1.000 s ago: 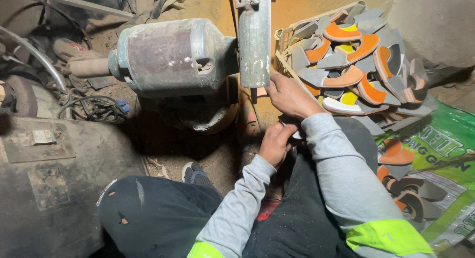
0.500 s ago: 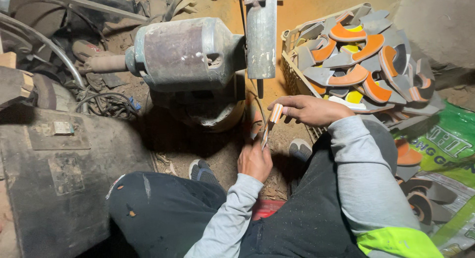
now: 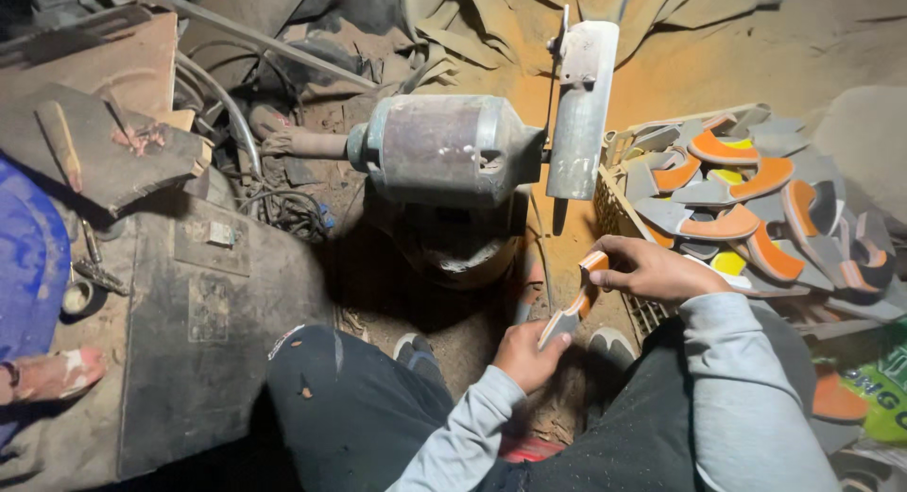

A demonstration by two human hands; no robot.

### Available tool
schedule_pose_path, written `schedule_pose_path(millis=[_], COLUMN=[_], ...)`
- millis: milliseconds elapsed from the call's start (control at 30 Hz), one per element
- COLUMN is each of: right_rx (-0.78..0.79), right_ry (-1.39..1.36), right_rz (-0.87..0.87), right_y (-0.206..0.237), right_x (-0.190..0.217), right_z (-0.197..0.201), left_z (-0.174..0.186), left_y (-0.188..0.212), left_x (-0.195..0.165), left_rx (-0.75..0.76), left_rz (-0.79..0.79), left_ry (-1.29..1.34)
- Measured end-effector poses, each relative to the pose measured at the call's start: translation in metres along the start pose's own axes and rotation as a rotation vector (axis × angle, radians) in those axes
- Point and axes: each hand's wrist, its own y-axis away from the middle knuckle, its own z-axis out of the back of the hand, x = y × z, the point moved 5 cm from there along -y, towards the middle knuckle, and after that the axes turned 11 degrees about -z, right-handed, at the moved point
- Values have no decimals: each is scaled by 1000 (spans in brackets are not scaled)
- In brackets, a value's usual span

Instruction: The person sits on the floor and uses a bench grinder to smooth the edges of curved shoe sole parts. They handle each piece by hand, pressing it against the rotating wheel, then place the finished parts into a nearby crate.

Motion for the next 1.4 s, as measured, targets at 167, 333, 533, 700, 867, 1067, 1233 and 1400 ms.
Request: schedule_pose_path(millis=[167, 333, 533, 700, 867, 1067, 1233, 1400], right_rx=[78, 129, 221, 211, 69, -1, -69, -73], right_ry=[-221, -304, -292, -220, -383, -683, -593, -486], right_rz=[-76, 15, 111, 137, 231, 213, 272, -146], right_y=[8, 25, 42, 42, 33, 28, 41, 47], right_x=[-3, 14, 31, 29, 25, 16, 9, -12], right_z=[-4, -1, -18, -17, -11, 4, 16, 6], left_z=[8, 44, 82, 89, 91, 59, 31, 14], left_y=[2, 1, 11, 6, 0, -32, -43, -36], left_x=[13, 10, -17, -37, -50, -36, -24, -27], left_rx=[-43, -303, -403, -396, -207, 74, 109, 76], left_rz=[131, 220, 177, 135, 12, 27, 10, -187], left_ry=[463, 749, 756, 716, 475, -178, -325, -103])
